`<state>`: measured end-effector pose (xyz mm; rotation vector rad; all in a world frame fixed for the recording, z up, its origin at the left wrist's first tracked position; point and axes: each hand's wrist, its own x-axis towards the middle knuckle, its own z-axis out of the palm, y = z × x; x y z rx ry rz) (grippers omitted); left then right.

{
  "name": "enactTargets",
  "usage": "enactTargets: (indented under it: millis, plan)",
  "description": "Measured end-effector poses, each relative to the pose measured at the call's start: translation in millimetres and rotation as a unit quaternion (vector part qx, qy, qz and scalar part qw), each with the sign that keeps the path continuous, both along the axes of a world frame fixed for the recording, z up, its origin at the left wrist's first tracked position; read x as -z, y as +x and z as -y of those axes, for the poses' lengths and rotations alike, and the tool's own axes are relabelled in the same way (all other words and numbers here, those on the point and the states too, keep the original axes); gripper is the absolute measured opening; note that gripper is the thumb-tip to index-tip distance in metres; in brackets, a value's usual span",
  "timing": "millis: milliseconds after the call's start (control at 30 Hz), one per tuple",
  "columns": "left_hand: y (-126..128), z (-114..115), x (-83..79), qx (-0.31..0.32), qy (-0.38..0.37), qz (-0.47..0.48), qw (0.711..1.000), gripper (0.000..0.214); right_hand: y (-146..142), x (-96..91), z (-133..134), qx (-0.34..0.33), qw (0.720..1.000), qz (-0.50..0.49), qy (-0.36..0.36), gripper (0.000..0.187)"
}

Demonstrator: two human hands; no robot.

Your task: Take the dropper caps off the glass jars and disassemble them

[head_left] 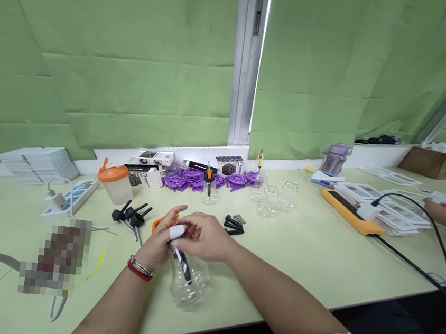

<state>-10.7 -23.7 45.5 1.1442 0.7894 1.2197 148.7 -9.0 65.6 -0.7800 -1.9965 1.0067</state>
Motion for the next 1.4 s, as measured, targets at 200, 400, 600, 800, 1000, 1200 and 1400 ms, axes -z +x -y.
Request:
enactTargets:
  millis: [200, 400, 600, 800, 1000, 1200, 1400]
  plan:
    - [-9, -4, 0.1, 0.061, 0.023, 0.056, 0.996, 0.05, 29, 18.4, -45, 0.193, 0.956, -0.062, -0.212, 0.046]
    - [-8, -7, 5.0, 0.087, 0.019, 0.058, 0.994, 0.04, 26, 30.7, -51, 0.073, 0.92, -0.152, -0.354, 0.042]
    - [-16, -13, 11.8, 0.08, -0.011, 0.084, 0.993, 0.04, 25, 31.0, -48, 0.041, 0.923, -0.185, -0.335, 0.034]
    - [-18, -16, 14.8, 0.075, -0.015, 0.08, 0.994, 0.041, 26, 32.6, -49, 0.041, 0.926, -0.184, -0.328, 0.023]
    - [-19, -19, 17.1, 0.07, -0.036, 0.071, 0.994, 0.046, 28, 34.7, -52, 0.063, 0.917, -0.159, -0.36, 0.024]
    - [-20, -20, 17.9, 0.066, -0.041, 0.062, 0.995, 0.045, 29, 36.7, -54, 0.073, 0.909, -0.151, -0.381, 0.028]
    - [-19, -19, 17.1, 0.071, -0.035, 0.07, 0.994, 0.042, 27, 41.3, -56, 0.06, 0.903, -0.155, -0.396, 0.031]
